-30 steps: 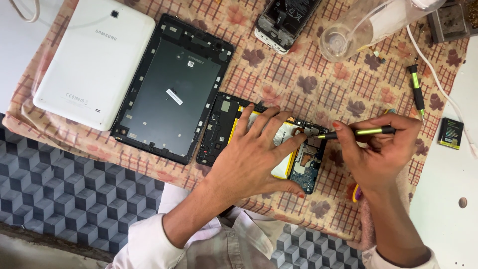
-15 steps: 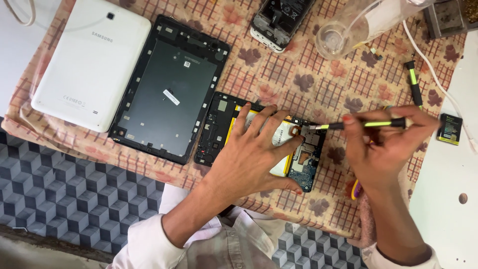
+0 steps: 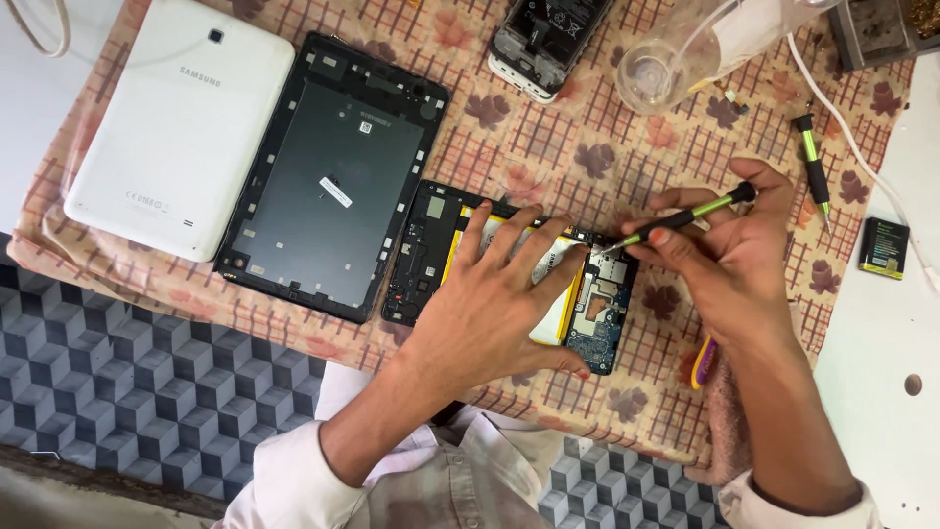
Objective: The person uses a screwdriver to remove screws from the internal frame of a disassembled Samsung tablet. They carefully unscrew multiple fasteners around the motherboard and battery area while the tablet remains open on the table.
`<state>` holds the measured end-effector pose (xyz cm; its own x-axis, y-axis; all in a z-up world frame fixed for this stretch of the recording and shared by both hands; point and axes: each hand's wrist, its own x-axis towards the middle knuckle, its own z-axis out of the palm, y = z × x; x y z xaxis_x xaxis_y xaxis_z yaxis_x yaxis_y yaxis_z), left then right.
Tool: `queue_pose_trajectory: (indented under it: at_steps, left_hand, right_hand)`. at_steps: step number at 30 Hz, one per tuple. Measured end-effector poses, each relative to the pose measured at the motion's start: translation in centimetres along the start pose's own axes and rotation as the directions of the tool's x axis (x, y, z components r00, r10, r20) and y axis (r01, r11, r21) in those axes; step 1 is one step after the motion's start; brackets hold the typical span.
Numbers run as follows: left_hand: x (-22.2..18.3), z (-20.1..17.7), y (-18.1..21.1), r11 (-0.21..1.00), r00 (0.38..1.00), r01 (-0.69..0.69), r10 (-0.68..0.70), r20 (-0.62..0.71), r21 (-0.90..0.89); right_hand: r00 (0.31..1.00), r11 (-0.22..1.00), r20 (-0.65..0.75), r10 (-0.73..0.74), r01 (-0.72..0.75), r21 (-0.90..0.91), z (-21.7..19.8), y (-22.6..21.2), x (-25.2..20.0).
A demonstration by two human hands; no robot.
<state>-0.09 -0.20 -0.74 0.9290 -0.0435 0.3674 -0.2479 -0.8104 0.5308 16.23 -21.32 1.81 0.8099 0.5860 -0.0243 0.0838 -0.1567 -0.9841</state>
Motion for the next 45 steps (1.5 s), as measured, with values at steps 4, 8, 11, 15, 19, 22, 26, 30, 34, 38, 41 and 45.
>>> queue_pose_trajectory:
  at_steps: [4, 8, 11, 15, 19, 22, 26, 30, 34, 38, 41, 45]
  left_hand:
    - [0.0, 0.0, 0.0, 1.000, 1.000, 0.008, -0.008, -0.001, -0.008]
    - [0.0, 0.1, 0.0, 1.000, 1.000, 0.010, -0.010, 0.003, -0.008]
    - [0.0, 0.1, 0.0, 1.000, 1.000, 0.011, -0.011, -0.008, -0.012]
    - [0.0, 0.0, 0.0, 1.000, 1.000, 0.008, -0.009, -0.013, -0.013]
    - [0.0, 0.0, 0.0, 1.000, 1.000, 0.011, -0.011, -0.012, -0.025]
    - [0.0, 0.0, 0.0, 0.999, 1.000, 0.018, -0.018, -0.008, -0.035]
    - [0.0, 0.0, -0.1, 0.999, 1.000, 0.018, -0.019, -0.014, -0.047]
    - [0.0, 0.0, -0.1, 0.999, 1.000, 0.016, -0.017, -0.018, -0.048]
    - [0.0, 0.0, -0.1, 0.998, 1.000, 0.017, -0.017, -0.013, -0.053]
    - [0.0, 0.0, -0.1, 0.999, 1.000, 0.017, -0.018, -0.011, -0.051]
    - [0.1, 0.0, -0.1, 0.998, 1.000, 0.017, -0.017, -0.012, -0.053]
    - [0.0, 0.0, -0.1, 0.998, 1.000, 0.014, -0.015, -0.019, -0.054]
  right_hand:
    - [0.953, 0.929, 0.152, -0.262, 0.292, -0.229, 0.7, -0.5, -0.5]
    - [0.909, 0.848, 0.181, -0.377, 0.417, -0.327, 1.3, -0.6, -0.7]
    - [0.860, 0.767, 0.222, -0.459, 0.510, -0.388, 1.7, -0.6, -0.8]
    - [0.848, 0.754, 0.218, -0.483, 0.530, -0.389, 1.9, -0.7, -0.9]
    - [0.853, 0.761, 0.234, -0.466, 0.521, -0.387, 2.2, -0.8, -1.3]
    - [0.862, 0.775, 0.232, -0.451, 0.507, -0.376, 2.5, -0.9, -1.7]
    - [0.862, 0.769, 0.238, -0.448, 0.507, -0.389, 2.6, -0.8, -2.0]
    - [0.866, 0.773, 0.230, -0.444, 0.500, -0.390, 2.4, -0.7, -1.9]
    - [0.873, 0.779, 0.237, -0.426, 0.487, -0.395, 2.3, -0.6, -1.9]
    - [0.867, 0.773, 0.240, -0.437, 0.499, -0.392, 2.5, -0.7, -1.9]
    - [0.845, 0.748, 0.257, -0.469, 0.534, -0.393, 2.7, -1.0, -1.6]
    - [0.765, 0.681, 0.334, -0.550, 0.643, -0.350, 3.0, -1.4, -1.7]
